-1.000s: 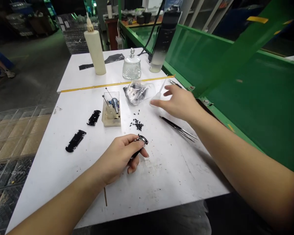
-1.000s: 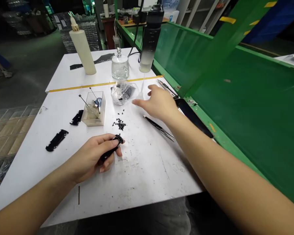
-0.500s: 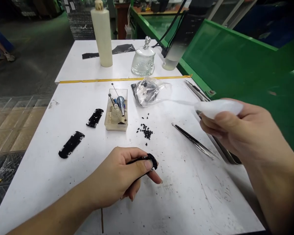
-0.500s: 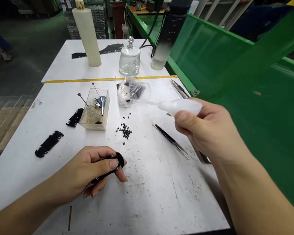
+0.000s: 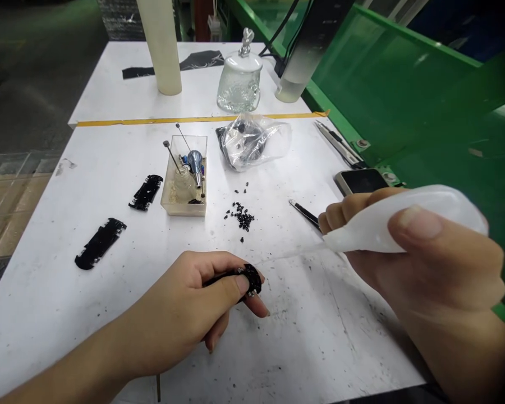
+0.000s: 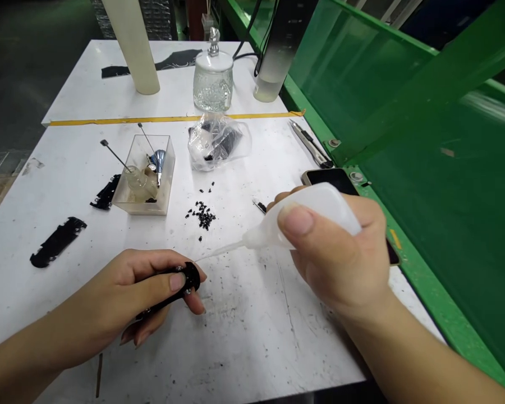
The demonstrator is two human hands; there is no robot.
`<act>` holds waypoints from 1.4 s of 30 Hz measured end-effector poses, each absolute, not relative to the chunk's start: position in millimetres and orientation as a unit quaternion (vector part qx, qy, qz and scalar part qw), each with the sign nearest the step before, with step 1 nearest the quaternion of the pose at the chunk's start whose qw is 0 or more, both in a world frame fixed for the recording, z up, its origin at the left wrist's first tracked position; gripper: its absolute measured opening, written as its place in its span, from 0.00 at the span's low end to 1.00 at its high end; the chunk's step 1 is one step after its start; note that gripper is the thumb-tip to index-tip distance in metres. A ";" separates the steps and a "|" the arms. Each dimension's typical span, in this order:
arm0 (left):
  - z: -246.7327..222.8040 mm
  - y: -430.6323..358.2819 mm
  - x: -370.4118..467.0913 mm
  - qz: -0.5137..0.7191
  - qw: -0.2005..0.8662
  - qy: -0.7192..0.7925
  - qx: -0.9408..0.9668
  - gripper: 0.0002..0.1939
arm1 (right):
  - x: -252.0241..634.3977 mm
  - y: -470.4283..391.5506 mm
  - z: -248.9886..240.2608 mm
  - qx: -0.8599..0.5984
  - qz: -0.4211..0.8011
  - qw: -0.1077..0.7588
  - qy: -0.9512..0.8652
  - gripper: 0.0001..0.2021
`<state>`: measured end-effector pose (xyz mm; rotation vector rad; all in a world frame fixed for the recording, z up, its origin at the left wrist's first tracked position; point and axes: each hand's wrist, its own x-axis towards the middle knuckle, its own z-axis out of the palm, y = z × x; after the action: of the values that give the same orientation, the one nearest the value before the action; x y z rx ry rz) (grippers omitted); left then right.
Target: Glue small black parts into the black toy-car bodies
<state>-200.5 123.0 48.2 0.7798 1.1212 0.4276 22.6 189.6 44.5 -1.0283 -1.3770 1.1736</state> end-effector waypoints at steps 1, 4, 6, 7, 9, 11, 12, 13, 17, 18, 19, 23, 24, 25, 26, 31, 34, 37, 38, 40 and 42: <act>47.4 122.3 -200.8 0.194 0.753 0.515 0.360 0.14 | 22.3 189.7 43.8 -0.429 0.491 0.503 -0.567 0.33; 44.9 121.9 -201.0 0.195 0.751 0.513 0.366 0.15 | 23.1 188.5 41.8 -0.435 0.501 0.498 -0.558 0.33; 44.4 122.5 -200.4 0.195 0.752 0.513 0.365 0.15 | 24.5 186.5 39.6 -0.442 0.501 0.499 -0.552 0.32; 44.6 122.8 -200.0 0.192 0.752 0.514 0.365 0.15 | 25.3 185.5 38.3 -0.446 0.500 0.499 -0.549 0.31; 45.7 123.2 -199.3 0.186 0.750 0.518 0.367 0.15 | 27.0 183.7 35.9 -0.453 0.496 0.499 -0.548 0.30; 46.7 123.0 -199.1 0.186 0.750 0.518 0.366 0.15 | 28.9 182.5 34.4 -0.449 0.492 0.498 -0.556 0.30; 47.0 122.7 -199.2 0.187 0.750 0.519 0.366 0.14 | 29.8 182.1 34.1 -0.444 0.490 0.496 -0.563 0.30; 47.2 122.4 -199.4 0.187 0.750 0.519 0.364 0.14 | 30.7 181.9 34.0 -0.438 0.489 0.494 -0.569 0.30; 46.6 122.4 -200.9 0.186 0.750 0.517 0.368 0.15 | 33.2 182.5 34.2 -0.424 0.486 0.489 -0.587 0.31; 46.6 122.6 -201.2 0.186 0.750 0.517 0.369 0.15 | 33.4 182.8 34.1 -0.422 0.485 0.489 -0.590 0.31; 46.8 123.0 -201.5 0.185 0.749 0.518 0.370 0.15 | 33.3 183.1 33.8 -0.418 0.484 0.490 -0.592 0.31; 48.9 124.0 -202.0 0.174 0.755 0.516 0.365 0.16 | 31.7 183.8 32.2 -0.394 0.479 0.509 -0.597 0.31; 49.4 124.1 -202.0 0.174 0.756 0.514 0.365 0.16 | 31.2 183.6 31.9 -0.390 0.479 0.513 -0.595 0.31; 49.5 124.1 -201.9 0.175 0.757 0.513 0.366 0.16 | 30.9 183.4 31.6 -0.389 0.479 0.516 -0.594 0.30; 49.3 124.0 -201.9 0.175 0.756 0.513 0.366 0.16 | 30.6 183.1 31.5 -0.389 0.478 0.516 -0.595 0.29; 43.9 123.2 -201.8 0.187 0.758 0.510 0.361 0.15 | 30.9 182.1 31.5 -0.394 0.475 0.514 -0.596 0.31; 41.3 122.2 -201.7 0.195 0.760 0.503 0.362 0.15 | 30.8 182.4 31.7 -0.392 0.473 0.512 -0.600 0.31; 40.7 121.2 -201.4 0.202 0.763 0.497 0.361 0.15 | 30.8 182.7 31.9 -0.395 0.473 0.512 -0.598 0.32; 40.6 120.9 -201.4 0.202 0.762 0.497 0.361 0.15 | 31.0 182.6 32.0 -0.397 0.474 0.513 -0.596 0.32; 40.1 120.6 -201.8 0.204 0.763 0.499 0.357 0.15 | 31.4 182.1 32.3 -0.404 0.473 0.518 -0.587 0.31; 38.7 120.1 -203.0 0.207 0.763 0.499 0.354 0.15 | 31.5 181.4 32.8 -0.416 0.471 0.521 -0.578 0.27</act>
<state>-203.0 120.1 38.7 0.7687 1.0851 0.4511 31.5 181.4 32.8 -0.9962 -1.3856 1.1292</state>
